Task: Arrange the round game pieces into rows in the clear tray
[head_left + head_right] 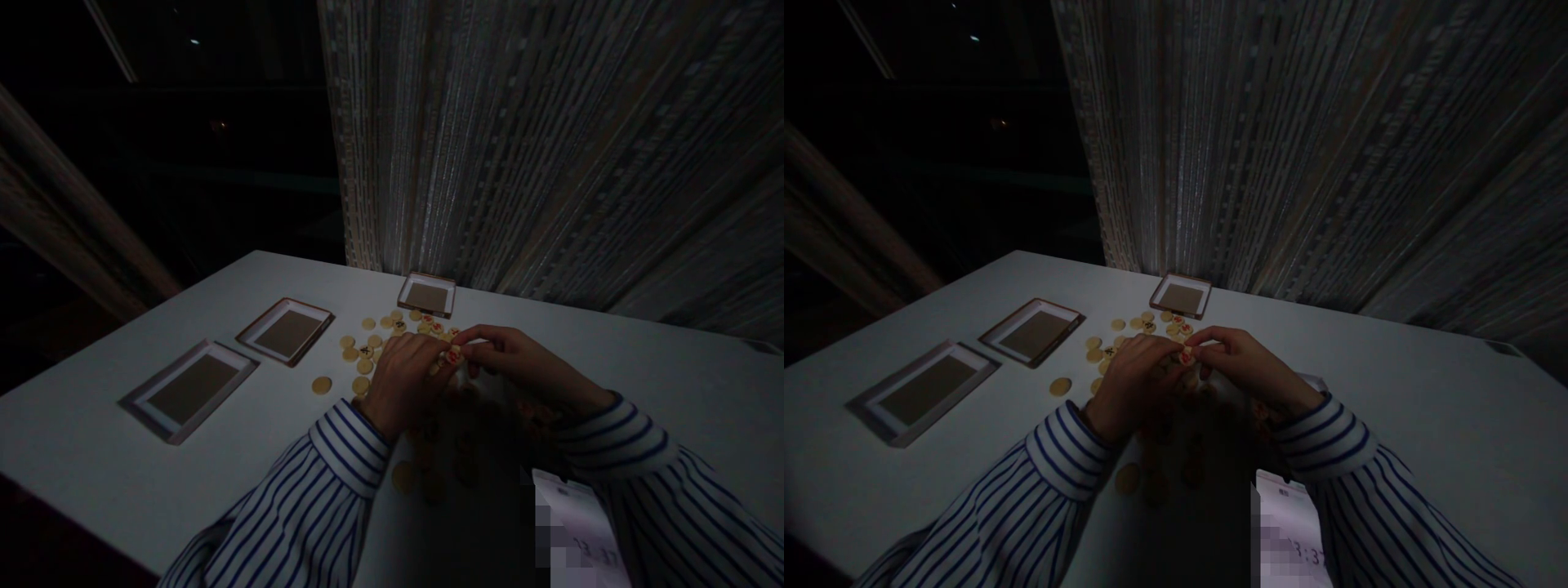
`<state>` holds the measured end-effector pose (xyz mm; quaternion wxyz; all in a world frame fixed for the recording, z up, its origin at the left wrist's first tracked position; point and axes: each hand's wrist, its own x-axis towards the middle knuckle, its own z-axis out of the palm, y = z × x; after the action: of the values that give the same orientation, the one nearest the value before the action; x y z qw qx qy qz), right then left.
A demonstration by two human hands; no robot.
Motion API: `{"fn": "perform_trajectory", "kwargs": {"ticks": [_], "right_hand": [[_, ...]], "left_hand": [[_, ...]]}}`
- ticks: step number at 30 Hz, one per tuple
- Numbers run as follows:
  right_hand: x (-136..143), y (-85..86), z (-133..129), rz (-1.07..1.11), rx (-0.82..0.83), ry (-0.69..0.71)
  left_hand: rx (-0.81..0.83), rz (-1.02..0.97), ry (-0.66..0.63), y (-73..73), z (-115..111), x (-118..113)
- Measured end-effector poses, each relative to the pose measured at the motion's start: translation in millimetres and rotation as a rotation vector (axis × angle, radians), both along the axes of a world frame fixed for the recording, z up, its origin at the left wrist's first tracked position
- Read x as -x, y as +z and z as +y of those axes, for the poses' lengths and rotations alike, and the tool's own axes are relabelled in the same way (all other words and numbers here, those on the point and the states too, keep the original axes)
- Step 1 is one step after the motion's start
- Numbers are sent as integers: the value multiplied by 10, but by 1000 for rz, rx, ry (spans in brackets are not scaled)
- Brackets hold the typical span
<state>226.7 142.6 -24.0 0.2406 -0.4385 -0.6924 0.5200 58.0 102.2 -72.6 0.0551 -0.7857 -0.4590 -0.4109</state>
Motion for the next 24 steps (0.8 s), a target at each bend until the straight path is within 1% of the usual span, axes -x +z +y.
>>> {"fn": "perform_trajectory", "kwargs": {"ticks": [7, 12, 15, 21, 24], "right_hand": [[-28, 30, -1, 2, -35, -9], [-43, 67, 5, 14, -76, -19], [-45, 62, 7, 10, -107, -40], [-33, 73, -18, -2, -123, -75], [-28, 86, -38, -22, -139, -64]], "left_hand": [[12, -41, -58, 8, 6, 6], [78, -156, -79, 24, -7, 3], [181, -313, -108, 33, -5, -17], [529, -811, -270, 65, 16, -76], [658, -940, -301, 104, 9, -85]]}}
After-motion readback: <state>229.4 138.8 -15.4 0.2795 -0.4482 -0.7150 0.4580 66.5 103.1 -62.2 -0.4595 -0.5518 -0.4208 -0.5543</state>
